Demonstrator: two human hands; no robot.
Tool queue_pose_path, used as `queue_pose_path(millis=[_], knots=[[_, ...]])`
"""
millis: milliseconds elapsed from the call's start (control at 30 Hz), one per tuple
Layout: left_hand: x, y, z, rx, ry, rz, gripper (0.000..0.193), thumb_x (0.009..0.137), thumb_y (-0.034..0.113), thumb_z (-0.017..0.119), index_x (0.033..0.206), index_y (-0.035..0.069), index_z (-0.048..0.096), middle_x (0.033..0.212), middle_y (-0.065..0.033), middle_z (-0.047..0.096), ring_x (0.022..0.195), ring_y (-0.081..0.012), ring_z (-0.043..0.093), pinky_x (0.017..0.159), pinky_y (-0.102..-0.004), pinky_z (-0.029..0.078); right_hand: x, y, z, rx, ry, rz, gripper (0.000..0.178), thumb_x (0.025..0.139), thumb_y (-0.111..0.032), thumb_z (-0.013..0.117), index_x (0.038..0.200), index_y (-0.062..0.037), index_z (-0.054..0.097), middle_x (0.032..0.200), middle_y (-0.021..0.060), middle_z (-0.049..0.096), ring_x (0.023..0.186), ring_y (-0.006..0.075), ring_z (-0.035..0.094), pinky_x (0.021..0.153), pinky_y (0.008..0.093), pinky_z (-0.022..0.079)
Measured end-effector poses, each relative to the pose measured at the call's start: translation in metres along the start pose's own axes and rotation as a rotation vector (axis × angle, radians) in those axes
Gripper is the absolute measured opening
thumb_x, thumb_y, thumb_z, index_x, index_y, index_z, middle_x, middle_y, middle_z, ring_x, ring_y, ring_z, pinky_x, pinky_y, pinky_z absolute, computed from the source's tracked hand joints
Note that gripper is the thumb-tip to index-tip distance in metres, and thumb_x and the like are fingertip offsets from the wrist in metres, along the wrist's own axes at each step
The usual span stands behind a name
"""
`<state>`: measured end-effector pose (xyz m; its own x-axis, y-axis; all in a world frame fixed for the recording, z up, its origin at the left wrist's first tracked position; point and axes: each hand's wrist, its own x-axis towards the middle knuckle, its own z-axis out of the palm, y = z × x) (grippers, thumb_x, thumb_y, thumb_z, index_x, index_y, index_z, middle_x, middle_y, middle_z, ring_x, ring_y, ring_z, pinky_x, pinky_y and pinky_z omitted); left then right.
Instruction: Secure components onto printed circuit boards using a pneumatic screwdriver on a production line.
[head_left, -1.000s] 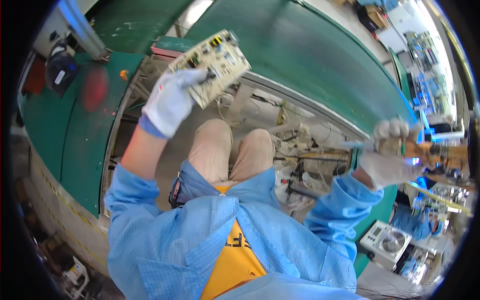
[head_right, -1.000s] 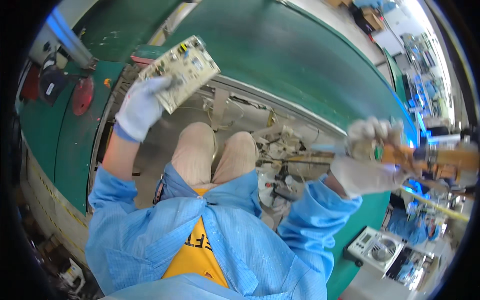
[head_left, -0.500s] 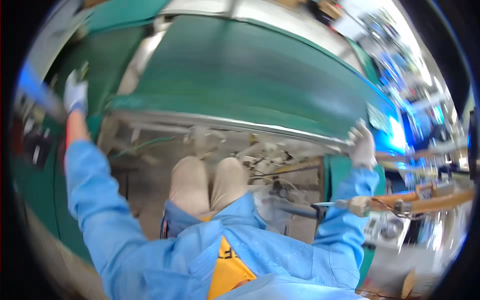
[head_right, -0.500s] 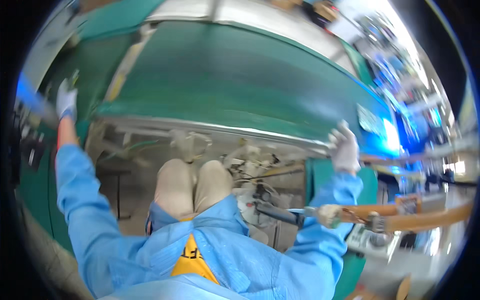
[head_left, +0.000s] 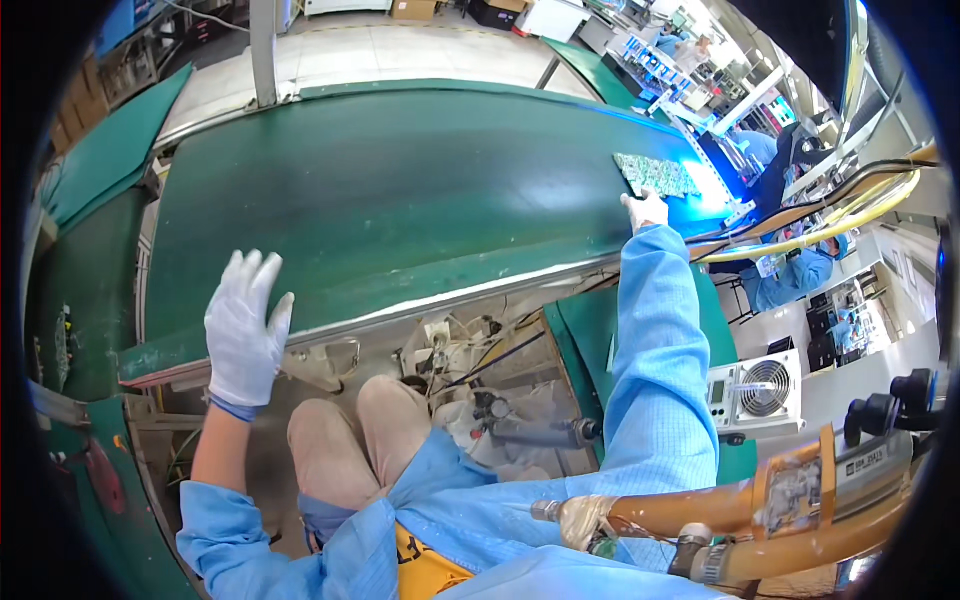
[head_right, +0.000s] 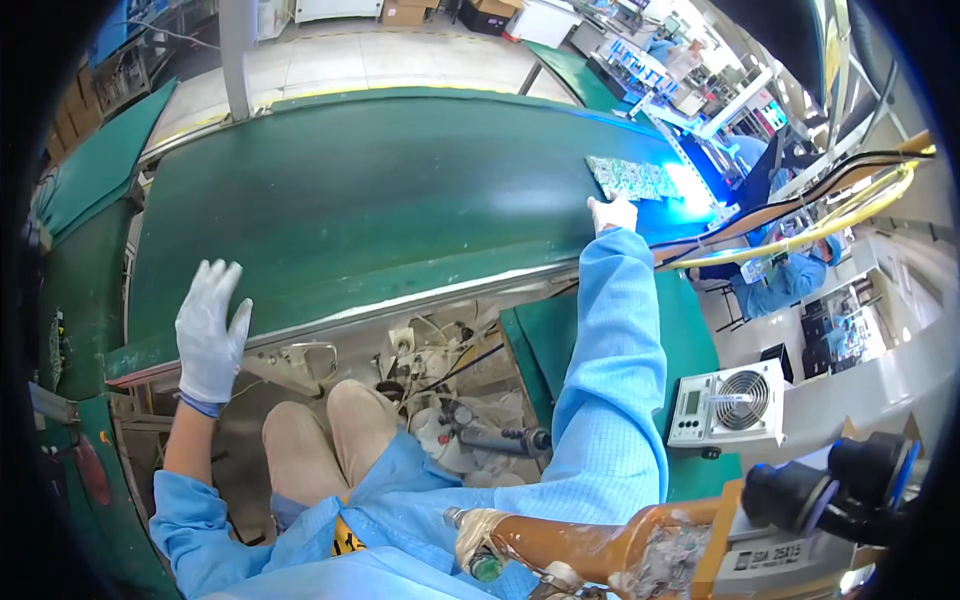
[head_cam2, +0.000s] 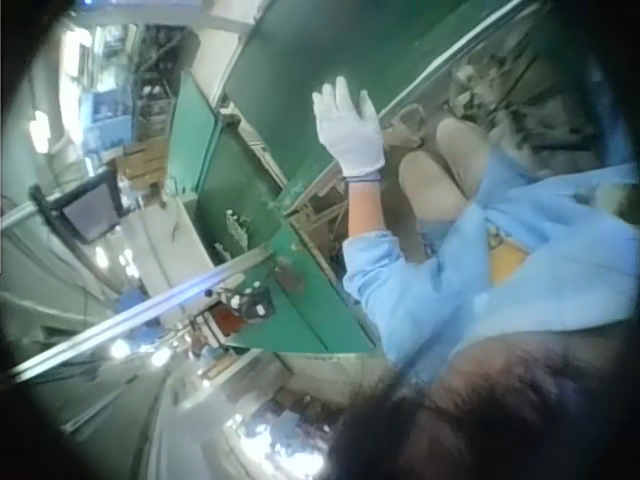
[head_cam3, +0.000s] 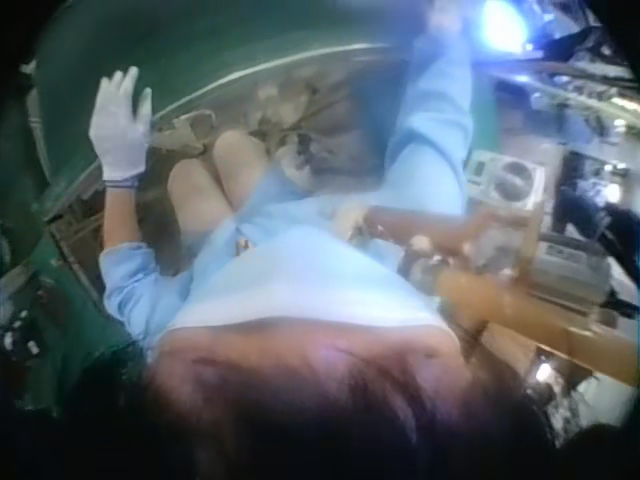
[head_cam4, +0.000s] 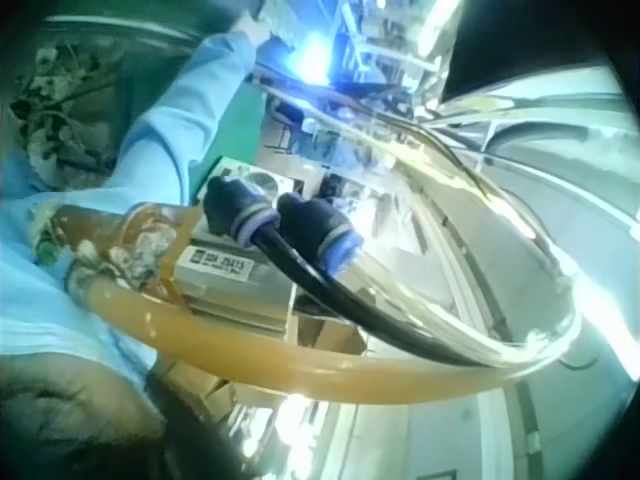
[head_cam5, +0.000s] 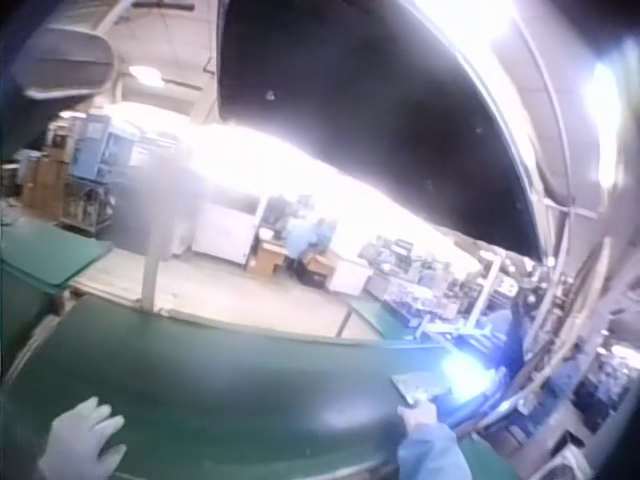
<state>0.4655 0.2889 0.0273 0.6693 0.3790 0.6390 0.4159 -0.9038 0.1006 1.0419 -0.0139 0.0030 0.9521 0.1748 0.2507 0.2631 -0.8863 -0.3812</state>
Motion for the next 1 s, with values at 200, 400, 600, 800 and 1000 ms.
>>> queue_pose_path(millis=[200,400,600,800,1000], knots=[[0.008,0.017,0.008,0.135,-0.043,-0.041,0.041,0.083,0.015,0.066,0.122,0.008,0.056,0.12,-0.0146,0.057,0.118,-0.035,0.052,0.095,-0.0425,0.044,0.071,0.051,0.057,-0.651,0.034,-0.293,0.048,0.09,-0.055,0.05,0.128,-0.0272,0.057,0.138,0.0185,0.047,0.13,0.0346,0.042,0.107,0.0422,0.034],[0.007,0.021,0.014,0.181,-0.067,-0.065,0.041,0.083,0.015,0.066,0.122,0.009,0.057,0.12,-0.0141,0.057,0.118,-0.0345,0.052,0.095,-0.0421,0.043,0.068,0.028,0.058,-0.565,-0.029,-0.347,0.051,0.095,-0.05,0.041,0.127,-0.0127,0.053,0.133,0.0231,0.047,0.122,0.0375,0.046,0.103,0.043,0.036],[0.003,0.019,0.017,0.179,-0.059,-0.066,0.04,0.083,0.017,0.066,0.122,0.009,0.057,0.119,-0.0134,0.057,0.118,-0.0337,0.052,0.095,-0.0414,0.043,0.038,-0.014,0.042,-0.246,0.009,-0.223,0.065,0.092,-0.057,0.043,0.121,-0.0004,0.057,0.121,0.0227,0.058,0.115,0.0355,0.052,0.098,0.0377,0.041],[0.0,0.019,0.008,0.177,-0.025,-0.061,0.04,0.083,0.018,0.067,0.121,0.01,0.058,0.117,-0.0125,0.058,0.116,-0.0328,0.053,0.094,-0.041,0.043,-0.014,-0.079,0.038,0.033,0.041,-0.453,0.064,0.09,-0.05,0.05,0.128,0.001,0.053,0.136,0.0202,0.049,0.128,0.0335,0.044,0.107,0.0374,0.033],[-0.005,0.011,0.009,0.142,-0.011,-0.062,0.049,0.081,0.024,0.069,0.125,0.01,0.054,0.118,-0.0145,0.057,0.116,-0.0333,0.053,0.095,-0.0406,0.045,-0.151,-0.182,-0.002,0.383,-0.331,-0.479,0.075,0.08,-0.053,0.059,0.131,0.0025,0.051,0.134,0.0244,0.05,0.129,0.035,0.043,0.108,0.037,0.033]])
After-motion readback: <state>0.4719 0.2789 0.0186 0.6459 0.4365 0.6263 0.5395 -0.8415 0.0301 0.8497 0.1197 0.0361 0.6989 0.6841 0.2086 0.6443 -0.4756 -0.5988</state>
